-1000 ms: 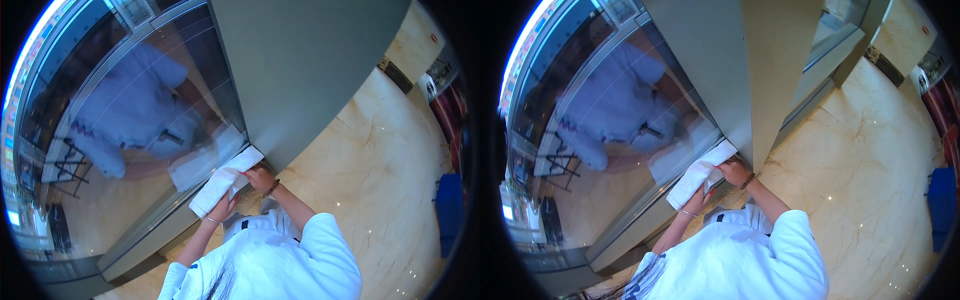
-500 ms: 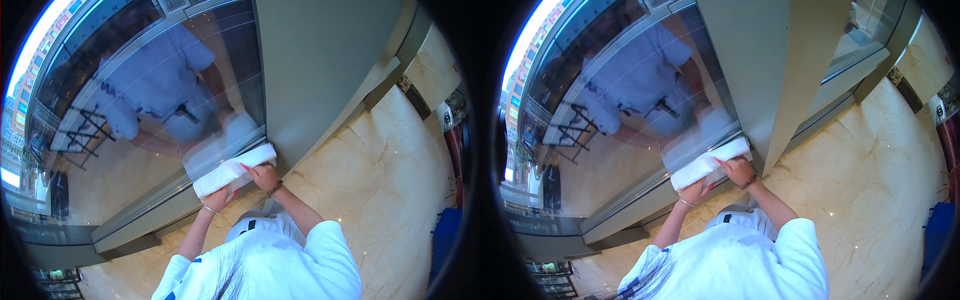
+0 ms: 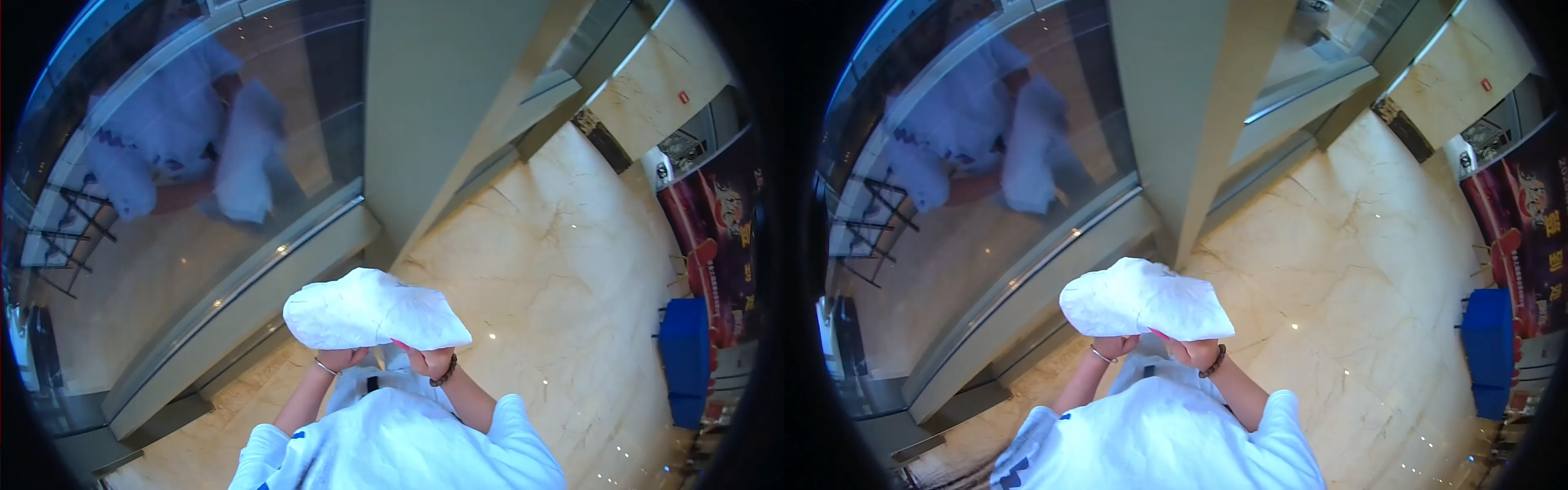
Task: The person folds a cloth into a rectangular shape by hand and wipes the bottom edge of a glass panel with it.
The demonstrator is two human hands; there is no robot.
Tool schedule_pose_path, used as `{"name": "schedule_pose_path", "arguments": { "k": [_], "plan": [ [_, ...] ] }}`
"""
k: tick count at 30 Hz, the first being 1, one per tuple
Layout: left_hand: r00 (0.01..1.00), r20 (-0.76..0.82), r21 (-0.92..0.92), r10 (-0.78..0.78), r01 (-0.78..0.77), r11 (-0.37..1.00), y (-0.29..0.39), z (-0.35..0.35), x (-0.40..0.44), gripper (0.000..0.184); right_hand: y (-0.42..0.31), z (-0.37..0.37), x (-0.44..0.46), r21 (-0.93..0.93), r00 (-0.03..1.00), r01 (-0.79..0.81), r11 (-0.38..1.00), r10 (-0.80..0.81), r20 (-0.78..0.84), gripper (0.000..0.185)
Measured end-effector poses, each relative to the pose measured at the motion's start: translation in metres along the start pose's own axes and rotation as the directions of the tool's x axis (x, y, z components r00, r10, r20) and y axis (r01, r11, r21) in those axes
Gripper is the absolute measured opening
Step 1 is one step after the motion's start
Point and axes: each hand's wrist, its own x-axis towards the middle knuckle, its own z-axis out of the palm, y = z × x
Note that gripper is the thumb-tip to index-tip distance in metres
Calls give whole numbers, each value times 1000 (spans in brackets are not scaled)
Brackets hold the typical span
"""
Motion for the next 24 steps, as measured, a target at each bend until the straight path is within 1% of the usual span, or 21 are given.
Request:
{"name": "schedule_pose_path", "arguments": {
  "k": [1, 2, 3, 5, 6, 8, 12, 14, 15, 16, 17, 18, 19, 20, 21, 22, 23, 24],
  "plan": [
    [997, 70, -71, 35, -30, 997, -4, -1, -3, 41, -1, 1, -1, -1, 997, -43, 999, 43, -59, 21],
    [998, 53, -78, 39, -35, 996, 1, -7, -1, 42, -2, 0, -1, 1, 989, -85, 996, 85, -118, 17],
    [998, 50, -80, 35, -31, 996, 9, -11, -1, 42, -3, -3, -2, 2, 990, -85, 996, 84, -112, 17],
    [997, -67, 83, 44, -38, 996, 27, -16, -4, 42, -4, -9, -1, 53, 983, -107, 993, 114, -143, 17],
    [997, -70, 81, 40, -34, 996, 31, -15, -7, 42, -3, -11, -2, 53, 984, -107, 993, 113, -137, 17],
    [999, -15, 31, -31, 32, 999, 37, -14, -13, 41, -2, -13, -2, 17, 987, -86, 996, 88, -134, 17],
    [992, -83, -12, -90, 90, 996, 47, 4, -13, 41, -6, -27, 7, 42, 988, -59, 997, 64, -142, 17],
    [999, 11, -188, -36, 37, 981, 36, 18, -6, 44, -7, -37, 12, 1, 985, -41, 999, 41, -167, 17],
    [999, 9, -190, -40, 41, 981, 36, 28, -3, 44, -7, -42, 6, 2, 986, -40, 999, 40, -161, 17],
    [995, 20, -338, -97, 98, 936, 39, 41, 1, 44, -7, -49, -4, 148, 957, -203, 968, 228, -179, 18],
    [988, 40, -476, -150, 151, 866, 44, 55, 7, 43, -5, -58, -10, 291, 896, -352, 890, 410, -169, 19],
    [978, 67, -603, -199, 199, 773, 50, 68, 13, 43, -7, -75, 10, -60, 983, -134, 989, 125, -138, 18],
    [965, 100, -713, -242, 240, 659, 54, 79, 18, 42, -4, -86, 10, -60, 983, -133, 989, 125, -132, 18],
    [950, 140, -805, -279, 273, 526, 57, 83, 22, 42, -1, -95, 10, -131, 985, -134, 982, 117, -126, 17],
    [949, 138, -807, -282, 273, 524, 59, 77, 32, 42, 2, -102, 10, -202, 987, -133, 970, 110, -120, 17],
    [996, 20, -518, -92, 89, 851, 58, 69, 45, 40, 7, -106, 10, -195, 981, -178, 964, 157, -118, 15],
    [991, -9, -121, 132, -133, 984, 58, 64, 56, 39, 13, -107, 10, -196, 981, -176, 965, 156, -113, 15],
    [990, -18, -54, 142, -142, 988, 58, 66, 62, 39, 19, -108, 10, -165, 977, -203, 965, 187, -107, 15]
  ]
}}
